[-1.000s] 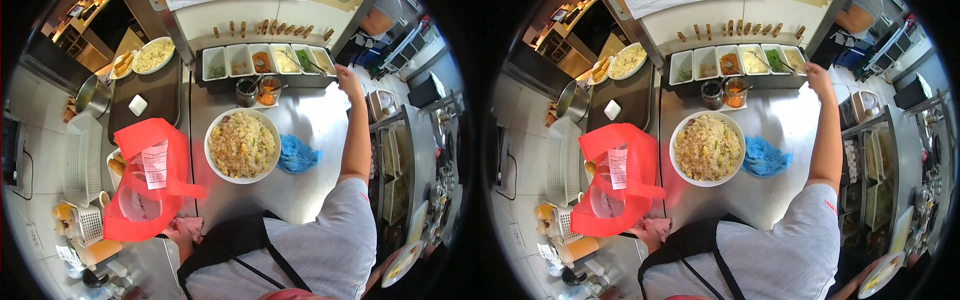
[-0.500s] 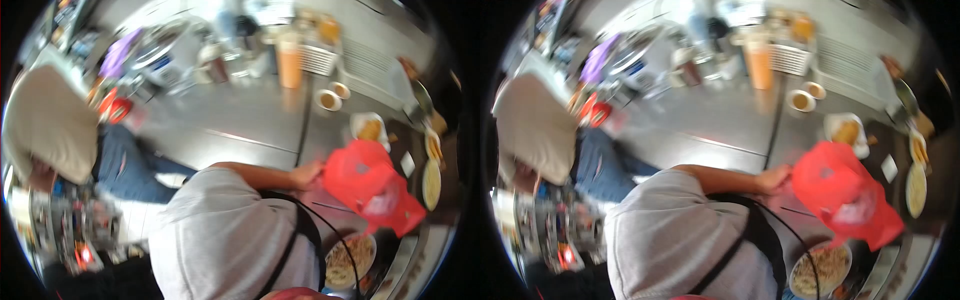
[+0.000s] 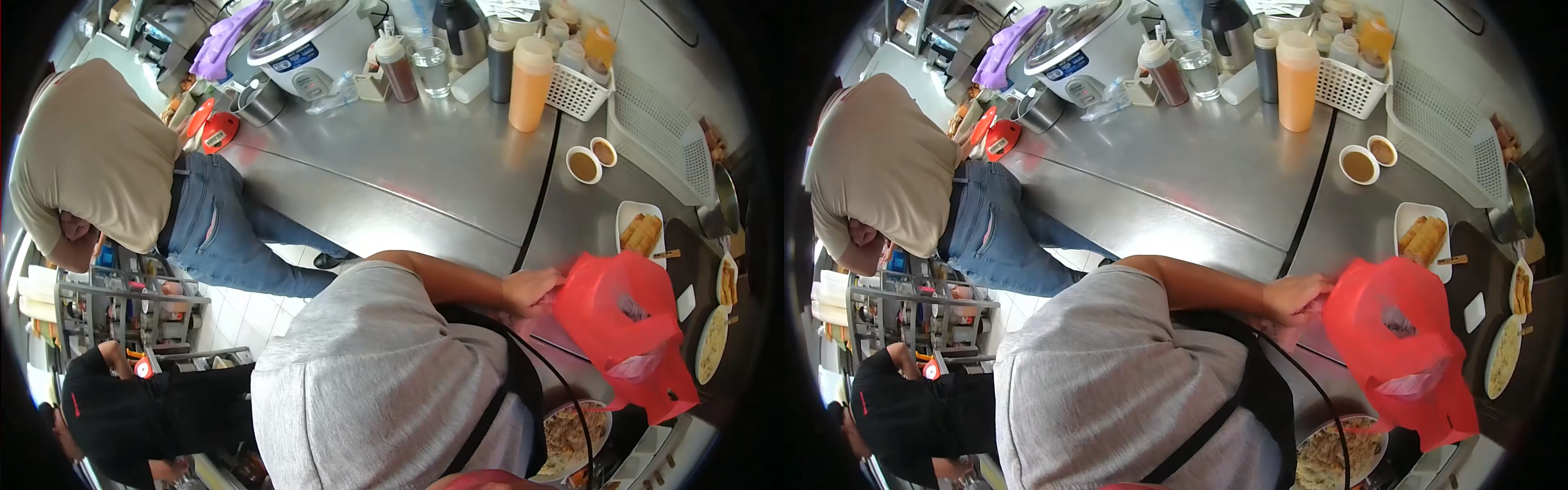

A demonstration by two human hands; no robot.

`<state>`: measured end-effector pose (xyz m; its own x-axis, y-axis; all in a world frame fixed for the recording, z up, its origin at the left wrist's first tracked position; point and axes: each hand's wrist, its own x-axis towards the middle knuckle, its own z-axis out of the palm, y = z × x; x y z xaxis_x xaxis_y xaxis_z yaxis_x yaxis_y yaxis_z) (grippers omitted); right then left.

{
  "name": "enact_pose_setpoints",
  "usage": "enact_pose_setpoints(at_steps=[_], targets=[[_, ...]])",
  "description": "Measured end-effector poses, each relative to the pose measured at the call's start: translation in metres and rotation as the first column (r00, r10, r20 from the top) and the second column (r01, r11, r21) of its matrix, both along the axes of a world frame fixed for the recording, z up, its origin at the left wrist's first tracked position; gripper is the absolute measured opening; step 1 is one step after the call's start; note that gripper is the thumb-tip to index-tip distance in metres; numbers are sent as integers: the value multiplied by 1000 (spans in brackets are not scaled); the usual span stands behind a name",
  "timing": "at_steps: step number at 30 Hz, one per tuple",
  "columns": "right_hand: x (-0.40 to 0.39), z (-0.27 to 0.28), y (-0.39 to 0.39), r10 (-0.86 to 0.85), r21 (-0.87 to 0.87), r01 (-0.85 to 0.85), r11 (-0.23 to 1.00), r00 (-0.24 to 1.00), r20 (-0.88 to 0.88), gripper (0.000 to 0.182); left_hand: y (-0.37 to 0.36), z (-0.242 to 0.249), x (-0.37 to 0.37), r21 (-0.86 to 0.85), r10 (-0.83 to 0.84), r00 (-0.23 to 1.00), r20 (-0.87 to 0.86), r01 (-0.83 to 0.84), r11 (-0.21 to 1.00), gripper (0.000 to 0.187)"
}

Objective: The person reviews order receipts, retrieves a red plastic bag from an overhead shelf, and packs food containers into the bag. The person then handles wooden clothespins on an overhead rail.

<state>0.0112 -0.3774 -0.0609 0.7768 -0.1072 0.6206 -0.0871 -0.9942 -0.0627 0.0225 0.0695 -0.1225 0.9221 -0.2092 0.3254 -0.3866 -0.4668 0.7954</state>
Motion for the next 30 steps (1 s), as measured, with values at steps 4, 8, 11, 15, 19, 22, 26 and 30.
enact_pose_setpoints(at_steps=[4, 8, 11, 15, 19, 22, 26, 30], targets=[[5, 3, 5, -2, -32, 2, 999, 1000, -21, 20, 3, 5, -4, -48, -3, 999, -44, 1, 999, 54], [13, 7, 17, 4, -68, -5, 998, 1000, -25, 20, 8, 9, -5, -55, -17, 999, -38, 15, 998, 51], [17, 10, 27, -3, -85, 1, 996, 1000, -25, 20, 8, 10, -9, -112, 25, 998, 59, -18, 994, 47], [22, 14, 43, -5, -90, 2, 996, 1000, -29, 20, 8, 1, -7, -224, -24, 999, 42, 33, 974, 44], [27, 21, 68, 8, -78, -10, 997, 1000, -26, 19, 20, 9, -2, -495, -218, 975, -44, 168, 853, 34], [37, 26, 94, 53, -64, -54, 996, 998, -14, 19, 47, 39, -31, -589, -153, 988, -37, 102, 802, 27], [57, 41, 147, 172, -38, -171, 985, 984, 38, 19, 104, 123, -102, -664, -99, 994, 37, 98, 741, 13], [47, 49, 189, 228, -7, -229, 973, 968, 102, 18, 147, 212, -199, -683, -132, 980, 146, 197, 704, 23]])
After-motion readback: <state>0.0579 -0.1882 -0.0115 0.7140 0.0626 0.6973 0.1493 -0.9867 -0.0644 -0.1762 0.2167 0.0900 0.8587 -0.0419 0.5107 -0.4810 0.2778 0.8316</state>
